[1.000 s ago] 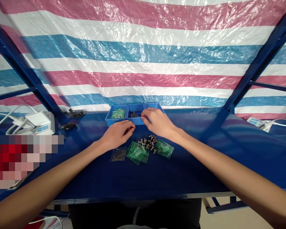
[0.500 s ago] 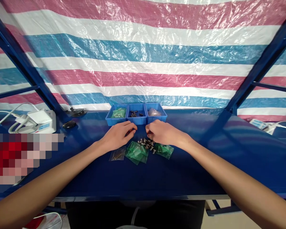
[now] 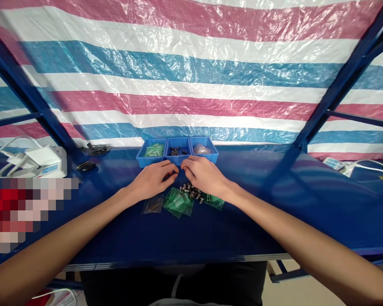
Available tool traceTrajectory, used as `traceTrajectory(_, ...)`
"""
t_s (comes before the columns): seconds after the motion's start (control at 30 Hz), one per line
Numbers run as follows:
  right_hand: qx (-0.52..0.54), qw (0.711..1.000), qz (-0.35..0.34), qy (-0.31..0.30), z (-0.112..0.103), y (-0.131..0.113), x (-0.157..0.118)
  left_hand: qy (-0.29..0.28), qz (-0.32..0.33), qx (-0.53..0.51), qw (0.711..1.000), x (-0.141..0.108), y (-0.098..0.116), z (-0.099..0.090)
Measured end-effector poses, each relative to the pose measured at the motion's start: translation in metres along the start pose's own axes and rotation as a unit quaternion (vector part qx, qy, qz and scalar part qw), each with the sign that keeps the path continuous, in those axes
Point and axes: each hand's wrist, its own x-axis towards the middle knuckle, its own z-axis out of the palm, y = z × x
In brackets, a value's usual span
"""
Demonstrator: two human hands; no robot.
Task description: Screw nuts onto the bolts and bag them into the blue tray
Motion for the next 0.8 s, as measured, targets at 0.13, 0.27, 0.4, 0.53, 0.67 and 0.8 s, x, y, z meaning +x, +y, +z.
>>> traceTrajectory(0.13,0.061,0.997,-0.005,0.056,0.002,-0.009,0.000,0.007,-0.002,0.008,1.000,0.001,0.005,-0.001)
traceTrajectory(0.27,0.097,0.991,0.018,0.087,0.004,-0.017,-0.001,0.029,-0.007,0.007,1.000,0.001,0.008,-0.004)
traceTrajectory(0.4,0.099,0.991,0.033,0.088,0.005,-0.017,-0.002,0.044,-0.010,0.004,0.999,0.001,0.007,-0.006)
traceTrajectory(0.53,0.082,0.994,0.014,0.076,0.005,-0.013,-0.002,0.054,-0.015,-0.004,0.998,0.001,0.006,-0.006)
traceTrajectory(0.67,0.074,0.995,0.013,0.060,0.008,-0.010,-0.002,0.058,-0.014,-0.011,0.998,0.000,0.007,-0.005)
traceTrajectory(0.8,0.094,0.993,0.028,0.062,0.009,-0.007,-0.001,0.067,-0.010,-0.021,0.997,0.000,0.006,-0.003)
